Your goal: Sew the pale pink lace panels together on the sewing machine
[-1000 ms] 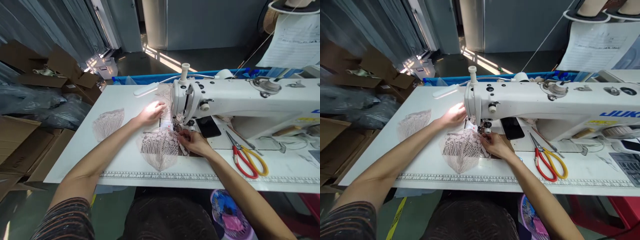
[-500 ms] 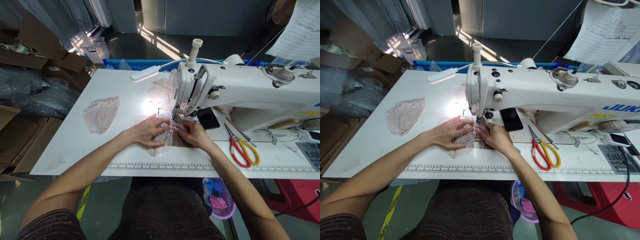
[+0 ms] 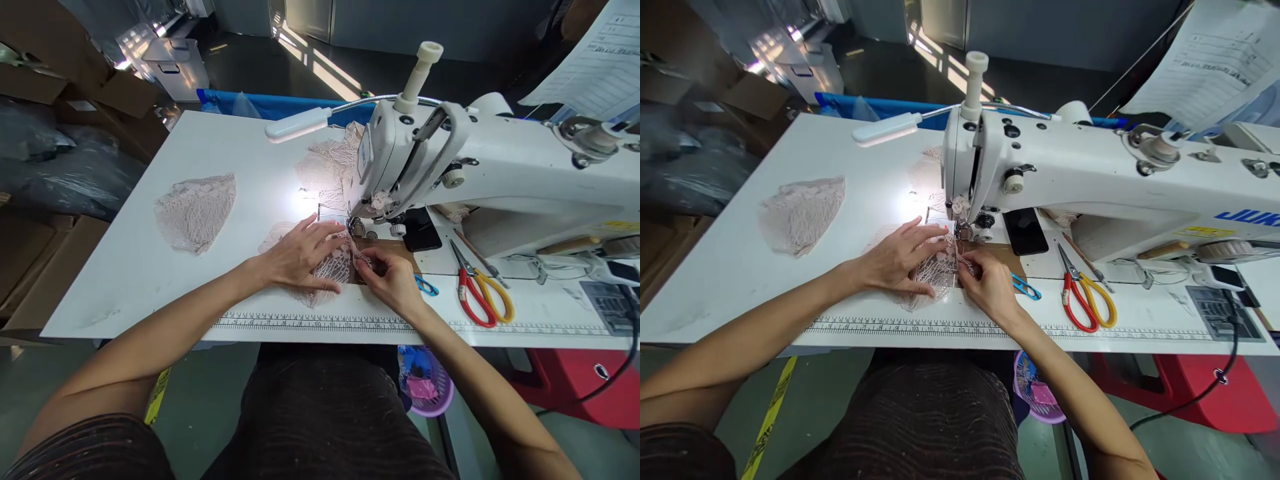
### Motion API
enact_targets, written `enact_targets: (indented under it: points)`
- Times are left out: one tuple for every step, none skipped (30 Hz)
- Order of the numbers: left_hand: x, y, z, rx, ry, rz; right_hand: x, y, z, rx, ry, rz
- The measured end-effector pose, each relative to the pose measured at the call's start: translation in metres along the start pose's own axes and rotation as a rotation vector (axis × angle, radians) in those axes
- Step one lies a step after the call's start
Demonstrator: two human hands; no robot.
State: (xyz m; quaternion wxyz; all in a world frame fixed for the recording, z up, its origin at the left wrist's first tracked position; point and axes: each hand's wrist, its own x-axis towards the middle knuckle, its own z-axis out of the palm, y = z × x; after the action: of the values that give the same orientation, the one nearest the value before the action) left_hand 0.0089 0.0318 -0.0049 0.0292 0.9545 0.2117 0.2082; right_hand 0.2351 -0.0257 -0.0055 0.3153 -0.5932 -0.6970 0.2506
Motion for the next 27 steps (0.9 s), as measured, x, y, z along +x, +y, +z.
enact_targets:
  points:
    - [0.001, 0.001, 0.000, -0.002, 0.087, 0.020, -0.002, -0.002, 0.003, -0.008, 0.011, -0.045]
    - [0.002, 0.002, 0.001, -0.006, 0.155, 0.042, -0.003, -0.004, 0.007, -0.028, 0.018, -0.090]
    - [0.003, 0.004, 0.003, -0.013, 0.197, 0.067, -0.003, -0.006, 0.009, -0.058, 0.019, -0.125]
    - [0.005, 0.007, 0.005, -0.021, 0.210, 0.090, -0.002, -0.008, 0.010, -0.097, 0.007, -0.149]
    - [0.005, 0.009, 0.007, -0.027, 0.204, 0.107, -0.001, -0.009, 0.009, -0.133, -0.022, -0.165]
    - [0.006, 0.011, 0.009, -0.028, 0.190, 0.112, 0.002, -0.010, 0.007, -0.157, -0.070, -0.179]
    - [0.006, 0.012, 0.012, -0.028, 0.170, 0.105, 0.006, -0.009, 0.002, -0.160, -0.134, -0.195]
    - [0.005, 0.013, 0.014, -0.030, 0.148, 0.093, 0.011, -0.007, -0.003, -0.150, -0.198, -0.213]
    - [0.005, 0.012, 0.016, -0.037, 0.128, 0.081, 0.017, -0.004, -0.009, -0.123, -0.265, -0.236]
    - [0.004, 0.011, 0.017, -0.048, 0.112, 0.071, 0.023, -0.001, -0.015, -0.094, -0.309, -0.242]
    - [0.003, 0.009, 0.018, -0.062, 0.102, 0.066, 0.029, 0.004, -0.020, -0.110, -0.290, -0.232]
    - [0.003, 0.008, 0.018, -0.077, 0.098, 0.068, 0.035, 0.008, -0.024, -0.162, -0.284, -0.205]
    - [0.002, 0.006, 0.018, -0.089, 0.101, 0.072, 0.040, 0.013, -0.027, -0.205, -0.292, -0.195]
    - [0.002, 0.004, 0.017, -0.096, 0.108, 0.073, 0.043, 0.018, -0.027, -0.240, -0.300, -0.205]
    - [0.002, 0.003, 0.017, -0.100, 0.115, 0.077, 0.045, 0.022, -0.027, -0.274, -0.312, -0.230]
    - [0.002, 0.002, 0.016, -0.102, 0.117, 0.084, 0.046, 0.025, -0.024, -0.303, -0.319, -0.268]
    - [0.002, 0.001, 0.016, -0.102, 0.117, 0.093, 0.047, 0.027, -0.022, -0.337, -0.318, -0.307]
    - [0.002, 0.000, 0.015, -0.100, 0.118, 0.105, 0.046, 0.028, -0.019, -0.378, -0.311, -0.341]
    - [0.003, 0.000, 0.015, -0.095, 0.122, 0.119, 0.046, 0.028, -0.016, -0.425, -0.306, -0.365]
    - [0.003, -0.001, 0.014, -0.088, 0.127, 0.135, 0.045, 0.027, -0.014, -0.471, -0.303, -0.381]
    - [0.003, -0.001, 0.014, -0.078, 0.135, 0.148, 0.045, 0.025, -0.012, -0.510, -0.303, -0.392]
    - [0.003, -0.001, 0.013, -0.066, 0.143, 0.158, 0.045, 0.023, -0.011, -0.542, -0.305, -0.402]
    - [0.003, -0.002, 0.013, -0.054, 0.146, 0.164, 0.045, 0.021, -0.011, -0.567, -0.308, -0.411]
    - [0.003, -0.002, 0.013, -0.045, 0.142, 0.164, 0.045, 0.020, -0.010, -0.586, -0.308, -0.419]
    - [0.003, -0.002, 0.012, -0.039, 0.134, 0.161, 0.046, 0.019, -0.010, -0.600, -0.305, -0.425]
    - [0.003, -0.002, 0.012, -0.036, 0.125, 0.158, 0.045, 0.018, -0.010, -0.607, -0.299, -0.429]
    - [0.003, -0.003, 0.012, -0.035, 0.115, 0.159, 0.045, 0.019, -0.010, -0.606, -0.289, -0.430]
